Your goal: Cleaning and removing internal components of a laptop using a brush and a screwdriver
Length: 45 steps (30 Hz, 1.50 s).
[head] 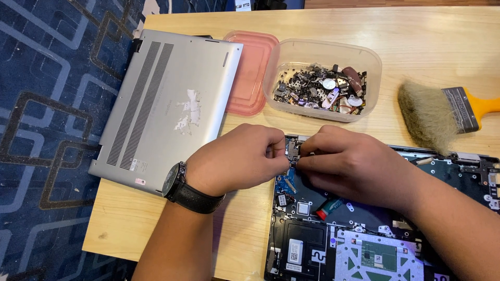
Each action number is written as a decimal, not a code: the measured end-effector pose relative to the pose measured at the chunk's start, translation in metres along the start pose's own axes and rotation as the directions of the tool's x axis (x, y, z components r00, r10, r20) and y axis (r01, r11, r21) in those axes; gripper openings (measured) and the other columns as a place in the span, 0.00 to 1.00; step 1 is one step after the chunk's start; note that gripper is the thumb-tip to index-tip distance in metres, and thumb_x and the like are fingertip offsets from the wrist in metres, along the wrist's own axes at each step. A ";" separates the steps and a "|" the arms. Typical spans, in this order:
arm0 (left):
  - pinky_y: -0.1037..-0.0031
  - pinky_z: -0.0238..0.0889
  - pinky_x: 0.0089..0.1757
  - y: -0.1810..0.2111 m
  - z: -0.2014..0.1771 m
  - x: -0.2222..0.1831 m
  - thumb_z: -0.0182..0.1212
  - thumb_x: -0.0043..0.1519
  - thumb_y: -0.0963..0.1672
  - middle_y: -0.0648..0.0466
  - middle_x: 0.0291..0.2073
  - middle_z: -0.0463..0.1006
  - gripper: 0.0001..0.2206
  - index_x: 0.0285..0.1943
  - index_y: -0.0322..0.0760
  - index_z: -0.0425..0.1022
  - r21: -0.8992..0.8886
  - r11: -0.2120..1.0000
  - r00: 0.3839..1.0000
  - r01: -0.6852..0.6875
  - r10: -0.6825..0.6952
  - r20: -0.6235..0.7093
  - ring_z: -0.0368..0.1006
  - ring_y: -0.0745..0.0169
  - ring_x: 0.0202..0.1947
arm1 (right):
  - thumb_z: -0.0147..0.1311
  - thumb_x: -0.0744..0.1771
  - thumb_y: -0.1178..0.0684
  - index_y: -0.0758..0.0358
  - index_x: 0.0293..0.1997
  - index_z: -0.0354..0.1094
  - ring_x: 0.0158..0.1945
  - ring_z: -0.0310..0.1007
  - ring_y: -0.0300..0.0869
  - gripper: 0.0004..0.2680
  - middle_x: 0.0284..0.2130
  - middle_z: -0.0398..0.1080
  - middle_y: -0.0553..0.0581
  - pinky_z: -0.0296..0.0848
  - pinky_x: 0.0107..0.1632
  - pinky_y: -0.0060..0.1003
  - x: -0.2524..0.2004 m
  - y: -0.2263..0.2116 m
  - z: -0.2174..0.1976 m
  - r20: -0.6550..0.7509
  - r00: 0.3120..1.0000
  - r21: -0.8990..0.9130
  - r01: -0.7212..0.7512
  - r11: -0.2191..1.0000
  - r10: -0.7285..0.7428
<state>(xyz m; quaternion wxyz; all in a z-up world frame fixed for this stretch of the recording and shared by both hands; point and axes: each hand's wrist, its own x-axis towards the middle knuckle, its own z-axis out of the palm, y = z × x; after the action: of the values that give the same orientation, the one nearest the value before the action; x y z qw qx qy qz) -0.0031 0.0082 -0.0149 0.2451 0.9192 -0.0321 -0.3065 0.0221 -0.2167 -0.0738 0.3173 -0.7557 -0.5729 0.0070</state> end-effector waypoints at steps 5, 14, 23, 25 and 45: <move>0.69 0.59 0.34 0.000 0.000 0.000 0.56 0.58 0.47 0.62 0.26 0.78 0.06 0.29 0.47 0.72 -0.004 1.000 1.000 -0.002 0.002 0.005 0.69 0.65 0.30 | 0.61 0.68 0.54 0.61 0.44 0.76 0.39 0.74 0.47 0.05 0.39 0.74 0.54 0.72 0.44 0.40 0.001 -0.004 0.006 -0.090 0.991 0.051 -0.095 0.994 0.100; 0.68 0.61 0.35 -0.002 0.002 0.002 0.56 0.58 0.47 0.61 0.28 0.80 0.06 0.30 0.48 0.73 0.004 1.000 1.000 -0.025 0.025 0.007 0.71 0.63 0.32 | 0.63 0.67 0.56 0.59 0.42 0.77 0.39 0.72 0.45 0.03 0.35 0.72 0.51 0.70 0.42 0.39 0.000 -0.013 0.020 -0.158 0.966 -0.015 -0.207 0.978 0.202; 0.67 0.60 0.35 -0.007 0.006 0.006 0.56 0.57 0.48 0.60 0.28 0.80 0.05 0.31 0.48 0.73 0.010 0.998 0.998 -0.065 0.065 -0.016 0.71 0.62 0.31 | 0.58 0.67 0.58 0.60 0.37 0.68 0.36 0.64 0.51 0.02 0.32 0.65 0.56 0.64 0.40 0.46 0.007 -0.015 0.018 -0.067 0.975 -0.059 -0.214 0.975 0.210; 0.66 0.60 0.35 -0.005 0.005 0.005 0.56 0.57 0.48 0.60 0.28 0.80 0.05 0.31 0.48 0.73 0.009 0.998 0.998 -0.058 0.058 -0.012 0.71 0.62 0.32 | 0.57 0.67 0.58 0.60 0.35 0.66 0.35 0.63 0.52 0.03 0.31 0.63 0.56 0.63 0.38 0.47 0.006 -0.016 0.022 -0.068 0.971 -0.109 -0.234 0.966 0.227; 0.69 0.58 0.34 -0.004 0.003 0.002 0.55 0.58 0.47 0.63 0.26 0.77 0.05 0.29 0.48 0.71 -0.030 0.999 0.999 -0.039 0.039 -0.001 0.68 0.66 0.30 | 0.63 0.63 0.57 0.54 0.38 0.74 0.38 0.72 0.42 0.04 0.33 0.71 0.51 0.67 0.42 0.37 0.010 -0.017 0.014 -0.061 0.910 0.103 -0.402 0.910 0.409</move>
<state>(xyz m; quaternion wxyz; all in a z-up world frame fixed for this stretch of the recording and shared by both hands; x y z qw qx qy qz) -0.0033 0.0099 -0.0197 0.2650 0.9146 -0.0451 -0.3020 0.0058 -0.1985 -0.0734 0.3648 -0.8432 -0.3891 0.0672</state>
